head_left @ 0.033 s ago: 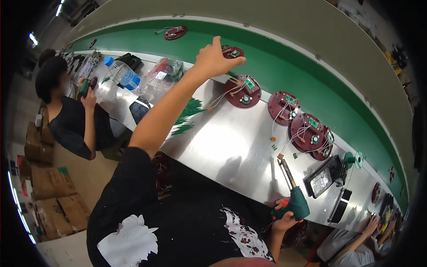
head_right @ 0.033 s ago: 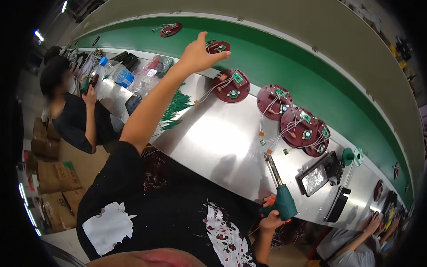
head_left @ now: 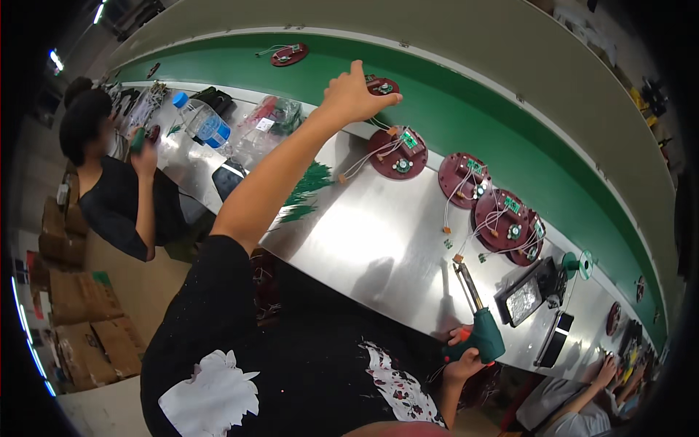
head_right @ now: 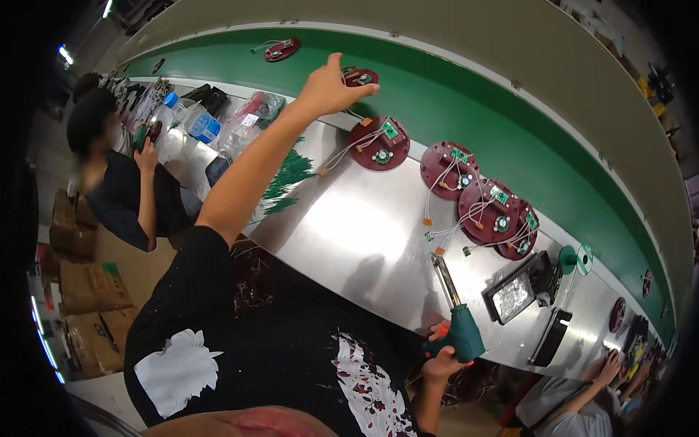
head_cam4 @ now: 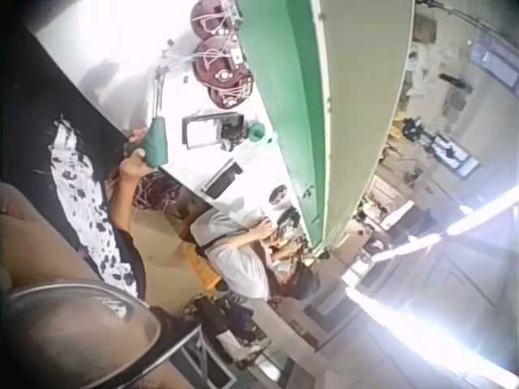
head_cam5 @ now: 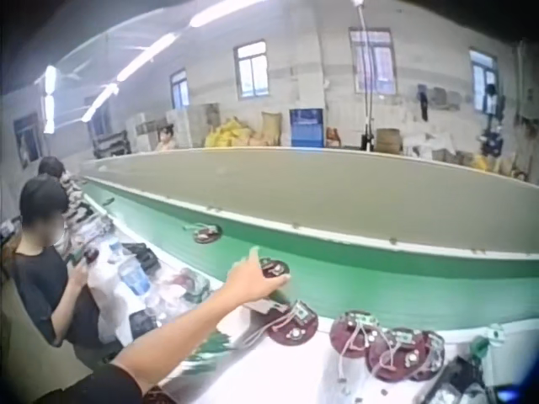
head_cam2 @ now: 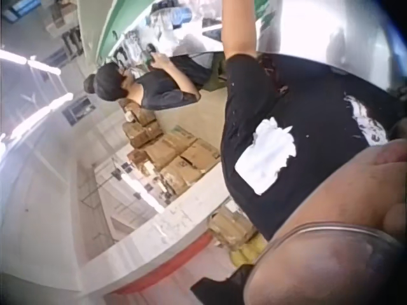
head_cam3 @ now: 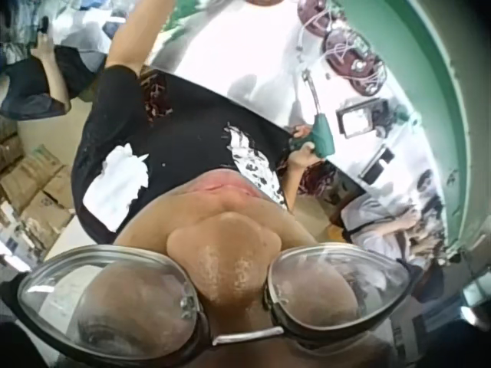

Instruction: Soldering wires onto circular printed circuit boards on a factory assembly line.

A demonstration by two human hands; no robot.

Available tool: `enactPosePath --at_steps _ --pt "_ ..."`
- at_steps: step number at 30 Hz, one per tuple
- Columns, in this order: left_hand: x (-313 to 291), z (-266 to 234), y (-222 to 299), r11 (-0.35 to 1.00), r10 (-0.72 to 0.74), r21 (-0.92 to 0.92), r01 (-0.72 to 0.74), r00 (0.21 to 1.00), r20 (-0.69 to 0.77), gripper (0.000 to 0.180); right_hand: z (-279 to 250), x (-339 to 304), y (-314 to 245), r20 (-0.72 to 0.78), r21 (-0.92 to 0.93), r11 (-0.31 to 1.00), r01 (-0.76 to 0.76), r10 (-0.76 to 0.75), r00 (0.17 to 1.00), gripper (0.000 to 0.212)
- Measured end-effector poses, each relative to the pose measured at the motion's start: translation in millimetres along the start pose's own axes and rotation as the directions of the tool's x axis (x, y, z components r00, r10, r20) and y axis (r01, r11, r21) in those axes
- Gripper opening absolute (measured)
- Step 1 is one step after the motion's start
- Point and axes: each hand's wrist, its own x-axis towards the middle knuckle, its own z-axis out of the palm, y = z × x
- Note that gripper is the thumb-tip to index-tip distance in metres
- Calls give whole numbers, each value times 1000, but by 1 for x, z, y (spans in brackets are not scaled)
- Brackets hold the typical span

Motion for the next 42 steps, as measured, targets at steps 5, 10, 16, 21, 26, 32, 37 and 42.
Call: enactPosePath --at_steps 5,10,16,21,26,32,37,42 --pt "50 47 -29 977 1 212 -8 999 34 124 3 -2 2 -25 31 999 30 -29 999 78" --pt "71 91 -57 956 221 224 -190 967 -123 129 -2 -1 7 -6 42 999 35 -35 999 77" --pt "67 105 -50 957 289 92 -274 927 -238 126 -5 -2 10 -23 46 999 15 -14 1000 76" --pt "71 97 -42 921 86 -365 -139 984 -158 121 -1 0 1 -47 45 997 -57 59 997 79" --pt "72 103 -43 861 34 -496 -116 985 -171 115 -8 0 6 -19 66 993 -95 96 995 82" --pt "86 116 -54 658 -48 -745 -109 981 -186 87 -6 -4 9 -38 73 994 -77 80 996 82" --pt "89 110 -54 160 -114 -987 18 994 -1 66 -9 -4 12 -37 88 993 -77 81 996 83" --pt "89 99 -58 -157 -20 -965 208 977 214 58 -9 -4 13 -38 90 993 -70 73 997 83"
